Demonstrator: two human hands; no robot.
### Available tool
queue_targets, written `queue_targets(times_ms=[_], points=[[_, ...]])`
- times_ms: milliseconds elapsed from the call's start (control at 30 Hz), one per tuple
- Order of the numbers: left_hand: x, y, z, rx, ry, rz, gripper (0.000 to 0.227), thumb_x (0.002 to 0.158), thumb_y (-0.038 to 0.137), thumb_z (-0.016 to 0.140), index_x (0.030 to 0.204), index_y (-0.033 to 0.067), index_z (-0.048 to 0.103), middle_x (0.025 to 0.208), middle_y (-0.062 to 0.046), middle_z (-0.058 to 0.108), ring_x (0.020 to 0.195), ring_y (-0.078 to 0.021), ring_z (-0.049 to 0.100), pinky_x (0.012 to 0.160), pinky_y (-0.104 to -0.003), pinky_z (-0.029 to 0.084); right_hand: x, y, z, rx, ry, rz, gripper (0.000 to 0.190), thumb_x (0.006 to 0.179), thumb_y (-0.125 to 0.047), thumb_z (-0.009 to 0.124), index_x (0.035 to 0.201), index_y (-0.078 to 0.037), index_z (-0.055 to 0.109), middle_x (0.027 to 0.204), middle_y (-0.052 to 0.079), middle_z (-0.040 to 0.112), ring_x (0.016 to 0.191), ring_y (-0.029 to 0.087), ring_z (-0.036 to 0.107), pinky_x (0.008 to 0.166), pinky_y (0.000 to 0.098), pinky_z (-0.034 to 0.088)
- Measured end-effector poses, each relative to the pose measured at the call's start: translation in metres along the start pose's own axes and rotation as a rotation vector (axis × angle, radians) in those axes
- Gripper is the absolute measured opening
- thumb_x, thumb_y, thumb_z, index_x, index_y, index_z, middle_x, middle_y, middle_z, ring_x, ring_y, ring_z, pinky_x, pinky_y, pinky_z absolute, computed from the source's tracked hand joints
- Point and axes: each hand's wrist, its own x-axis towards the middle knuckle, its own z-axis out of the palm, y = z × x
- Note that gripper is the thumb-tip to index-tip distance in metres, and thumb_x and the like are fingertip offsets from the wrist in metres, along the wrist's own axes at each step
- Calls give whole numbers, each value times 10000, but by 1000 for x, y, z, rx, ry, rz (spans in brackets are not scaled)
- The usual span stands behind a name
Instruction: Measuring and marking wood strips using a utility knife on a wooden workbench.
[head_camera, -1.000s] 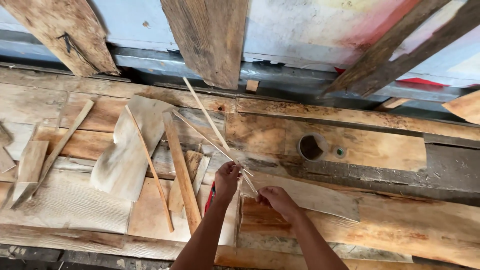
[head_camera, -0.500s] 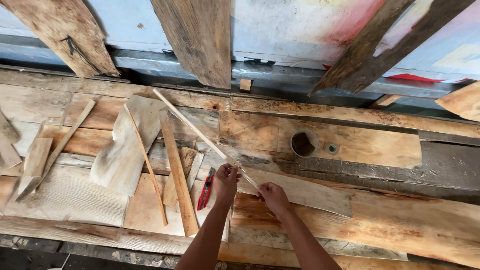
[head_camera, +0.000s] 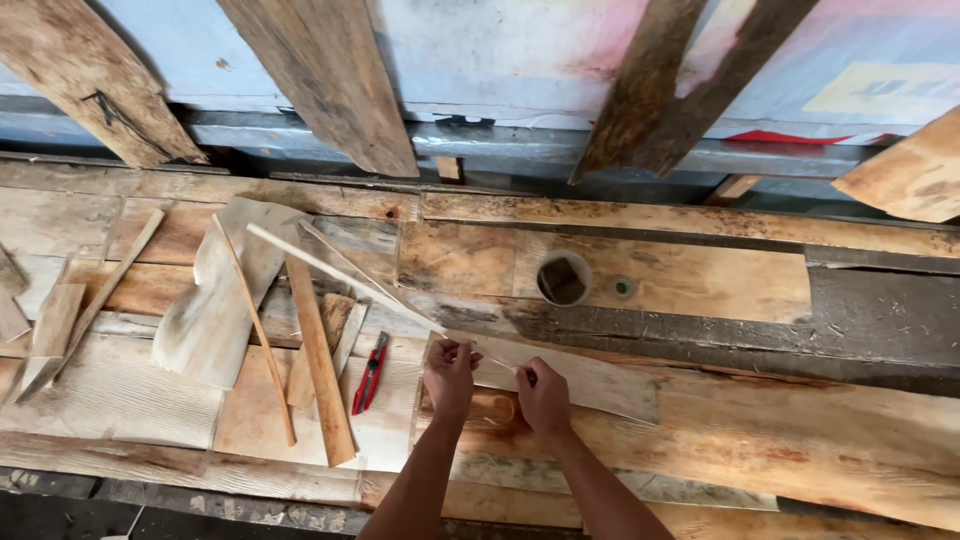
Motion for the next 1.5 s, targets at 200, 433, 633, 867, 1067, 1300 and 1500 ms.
queue_targets(times_ms=[200, 433, 633, 867, 1067, 1300, 1500], points=[[9, -38, 8, -67, 11, -28, 158, 968, 102, 688, 1027, -11, 594, 856, -113, 733, 744, -192, 752, 641, -292, 584, 7, 22, -37, 532, -165, 274, 300, 1041, -317, 526, 1122, -97, 715, 893, 35, 738, 731, 148, 692, 641, 342, 563], [-6, -30, 4, -159, 52, -112, 176, 970, 151, 691, 1029, 7, 607, 877, -94, 739, 770, -183, 764, 654, -285, 584, 37, 50, -13, 688, -332, 303, 259, 1028, -241, 615, 1121, -11, 687, 960, 79, 730, 807, 165, 700, 738, 338, 598], [-19, 27, -16, 522, 68, -1, 286, 975, 309, 758, 967, 30, 700, 880, -108, 742, 768, -218, 707, 710, -366, 573, 70, 68, 29, 745, -296, 300, 213, 1049, -196, 585, 1039, 6, 654, 924, 98, 709, 783, 163, 681, 728, 326, 598], [27, 27, -58, 1120, -134, 763, 282, 878, 273, 727, 1141, 171, 723, 1169, -36, 696, 1199, -289, 559, 1040, -574, 320, 89, 49, 54, 558, -298, 222, 189, 1063, -191, 550, 1026, -29, 640, 899, 51, 705, 772, 134, 667, 657, 292, 533], [79, 32, -85, 1201, -304, 646, 233, 927, 248, 697, 1151, 231, 755, 1041, 6, 693, 1099, -233, 605, 1084, -562, 336, 97, 32, 90, 672, -222, 202, 163, 1058, -189, 573, 1029, -42, 637, 893, 53, 697, 756, 136, 656, 649, 286, 522], [111, 62, -83, 1090, -366, 654, 238, 951, 271, 687, 1175, 244, 761, 992, -35, 639, 1020, -266, 577, 917, -488, 402, 105, -27, 104, 756, -26, 414, 223, 1069, -263, 526, 1102, -45, 560, 854, 107, 703, 689, 189, 662, 613, 336, 563], [150, 71, -72, 1183, -355, 706, 338, 959, 218, 647, 1287, 236, 723, 1054, -74, 605, 1048, -292, 538, 916, -503, 381, 50, -59, 158, 149, -357, -111, 196, 1045, -232, 624, 1053, -38, 659, 852, 131, 791, 767, 184, 804, 689, 382, 660]])
